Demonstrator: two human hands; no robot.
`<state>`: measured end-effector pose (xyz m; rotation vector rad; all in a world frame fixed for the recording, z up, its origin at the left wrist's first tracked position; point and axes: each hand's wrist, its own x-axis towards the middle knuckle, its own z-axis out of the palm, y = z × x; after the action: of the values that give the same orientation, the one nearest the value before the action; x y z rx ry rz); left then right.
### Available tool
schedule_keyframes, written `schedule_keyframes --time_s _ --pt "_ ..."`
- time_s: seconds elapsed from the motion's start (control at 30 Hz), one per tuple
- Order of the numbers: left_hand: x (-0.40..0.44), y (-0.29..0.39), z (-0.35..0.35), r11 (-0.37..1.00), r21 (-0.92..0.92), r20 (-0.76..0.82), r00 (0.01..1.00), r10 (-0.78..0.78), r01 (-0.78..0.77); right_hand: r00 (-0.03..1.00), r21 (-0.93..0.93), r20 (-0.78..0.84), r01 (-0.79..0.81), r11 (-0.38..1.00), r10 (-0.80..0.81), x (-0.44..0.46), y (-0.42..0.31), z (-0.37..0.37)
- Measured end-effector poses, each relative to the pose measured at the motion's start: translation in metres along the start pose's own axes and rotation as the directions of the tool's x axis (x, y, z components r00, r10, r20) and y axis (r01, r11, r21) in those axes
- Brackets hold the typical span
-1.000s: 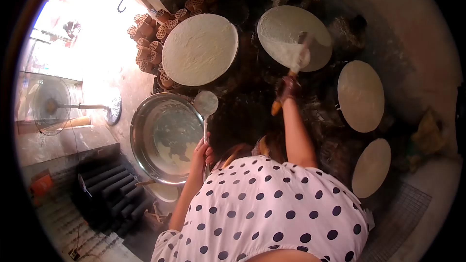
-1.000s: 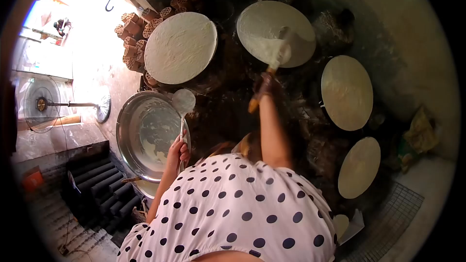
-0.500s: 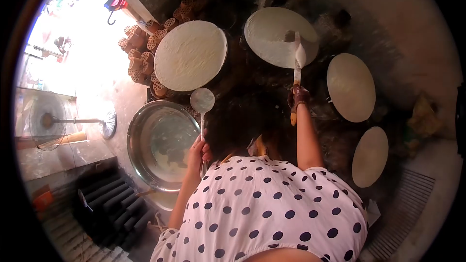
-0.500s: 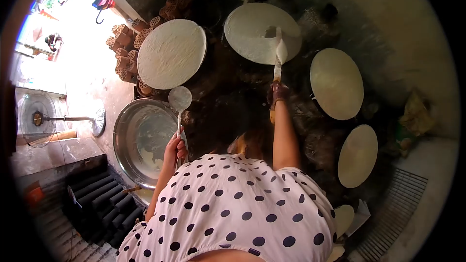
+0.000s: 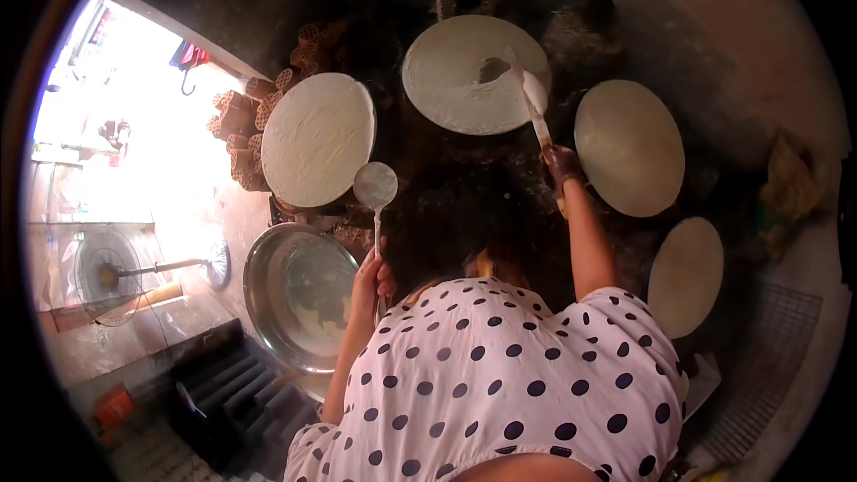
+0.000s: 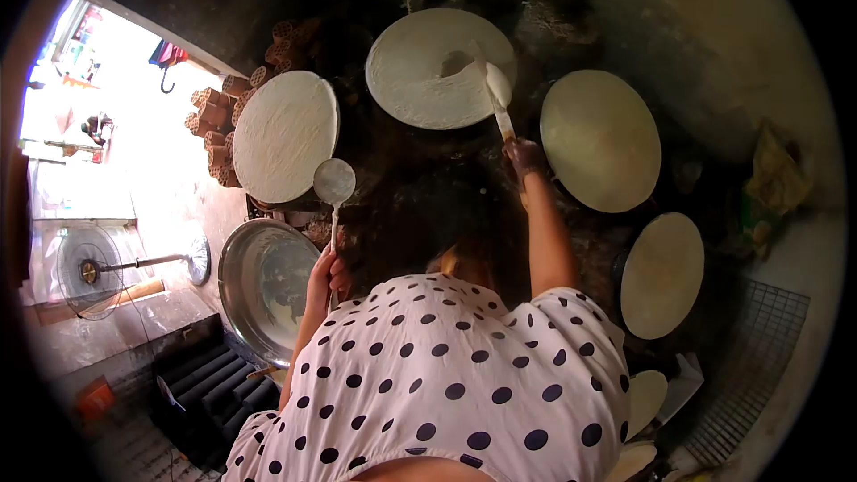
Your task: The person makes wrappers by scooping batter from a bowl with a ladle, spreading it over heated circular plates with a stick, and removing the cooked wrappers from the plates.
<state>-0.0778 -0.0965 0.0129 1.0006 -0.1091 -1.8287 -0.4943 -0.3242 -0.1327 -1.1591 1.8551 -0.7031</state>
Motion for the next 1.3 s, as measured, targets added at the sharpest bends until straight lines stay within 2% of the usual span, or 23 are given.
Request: schedule_keyframes --time_s 0.03,0.1,0.17,0.23,0.27,0.3,0.37,0.43,0.5,0.53,0.63,0.67,0.7,0.73,0.8,0.83,0.9,1.03,1.07,1.1,1.13,1.2,1.3 --pt "0.004 -0.001 0.009 1.000 -0.020 0.011 1.000 -0.015 0.015 0.960 0.306 0.115 -0.278 0.911 0.255 -0.019 -0.043 -0.008" --pt "0.013 -0.004 0.025 1.000 0.003 0.009 1.000 -0.027 0.027 0.994 0.188 0.055 -0.102 0.977 0.093 -0.032 -0.071 0.001" --pt "0.018 -0.007 0.036 0.999 0.028 0.001 0.999 -0.036 0.036 0.928 0.349 0.372 -0.140 0.926 0.000 -0.042 -0.041 0.023" --pt "0.024 -0.008 0.045 0.999 0.024 0.035 0.999 -0.036 0.035 0.932 0.085 0.362 -0.037 0.996 0.004 -0.044 -0.006 0.032" --pt "0.029 -0.007 0.051 0.999 0.028 0.045 0.999 -0.030 0.028 0.972 0.135 0.164 0.144 0.980 -0.166 -0.049 0.007 0.023" --pt "0.032 -0.006 0.058 1.000 0.023 0.046 0.999 -0.016 0.015 0.987 0.135 0.151 0.041 0.990 -0.061 -0.021 0.050 0.025" --pt "0.026 -0.010 0.063 1.000 0.020 0.031 0.999 -0.018 0.018 0.929 0.462 0.291 -0.346 0.816 0.229 0.007 0.030 0.001" --pt "0.037 -0.016 0.058 1.000 0.015 0.059 0.998 -0.017 0.016 0.996 0.185 0.054 -0.075 0.980 0.066 0.030 -0.029 -0.022" --pt "0.044 -0.017 0.058 0.999 0.005 0.065 0.997 -0.047 0.047 0.941 0.282 0.123 -0.337 0.898 0.314 0.053 -0.077 -0.018" --pt "0.045 -0.017 0.062 0.998 0.000 0.053 0.997 -0.061 0.061 0.942 0.288 0.127 -0.335 0.897 0.311 0.060 -0.076 -0.013" --pt "0.046 -0.014 0.066 1.000 0.025 0.101 0.995 -0.019 0.016 0.994 -0.140 0.075 -0.067 0.988 0.078 0.062 -0.066 0.002" --pt "0.045 -0.014 0.066 1.000 0.024 0.099 0.995 0.002 -0.004 0.971 -0.054 -0.135 0.192 0.980 -0.197 0.037 -0.052 0.006" --pt "0.046 -0.013 0.068 1.000 0.018 0.101 0.995 0.011 -0.012 0.834 -0.023 -0.348 0.448 0.894 -0.427 0.025 -0.043 0.010" --pt "0.044 -0.013 0.068 0.999 0.024 0.081 0.996 0.023 -0.025 0.836 -0.024 -0.342 0.448 0.894 -0.428 0.028 -0.033 0.022" --pt "0.042 -0.014 0.065 0.999 0.030 0.049 0.998 0.031 -0.032 0.953 -0.026 -0.302 0.030 0.999 -0.037 0.030 -0.005 0.055" --pt "0.041 -0.013 0.065 0.999 0.033 0.043 0.999 0.026 -0.028 0.980 -0.080 -0.196 0.003 0.997 -0.018 -0.005 -0.052 0.045" --pt "0.042 -0.012 0.067 0.999 0.043 0.028 1.000 -0.009 0.008 0.959 -0.245 -0.071 0.251 0.937 -0.275 -0.021 -0.086 0.033" --pt "0.045 -0.008 0.067 0.997 0.077 0.072 0.997 -0.024 0.018 0.981 -0.171 -0.044 0.179 0.969 -0.189 0.010 -0.056 0.009" --pt "0.042 -0.009 0.070 0.995 0.101 0.050 0.999 -0.008 0.003 0.995 0.134 -0.091 -0.018 0.991 0.031 0.003 -0.048 0.008" --pt "0.040 -0.008 0.073 0.992 0.128 0.028 1.000 0.003 -0.006 0.963 0.433 -0.069 -0.205 0.878 0.260 -0.004 -0.045 0.008" --pt "0.044 -0.008 0.072 0.992 0.129 0.026 1.000 0.000 -0.003 0.962 0.433 -0.069 -0.208 0.877 0.263 -0.002 -0.041 0.011" --pt "0.052 -0.012 0.065 0.993 0.098 0.018 0.997 -0.071 0.069 0.998 0.163 0.035 -0.051 0.985 0.046 0.008 -0.030 0.022" --pt "0.059 -0.011 0.067 0.989 0.100 0.062 0.991 -0.119 0.113 0.994 0.000 0.010 0.112 0.994 -0.112 -0.010 -0.073 -0.004"
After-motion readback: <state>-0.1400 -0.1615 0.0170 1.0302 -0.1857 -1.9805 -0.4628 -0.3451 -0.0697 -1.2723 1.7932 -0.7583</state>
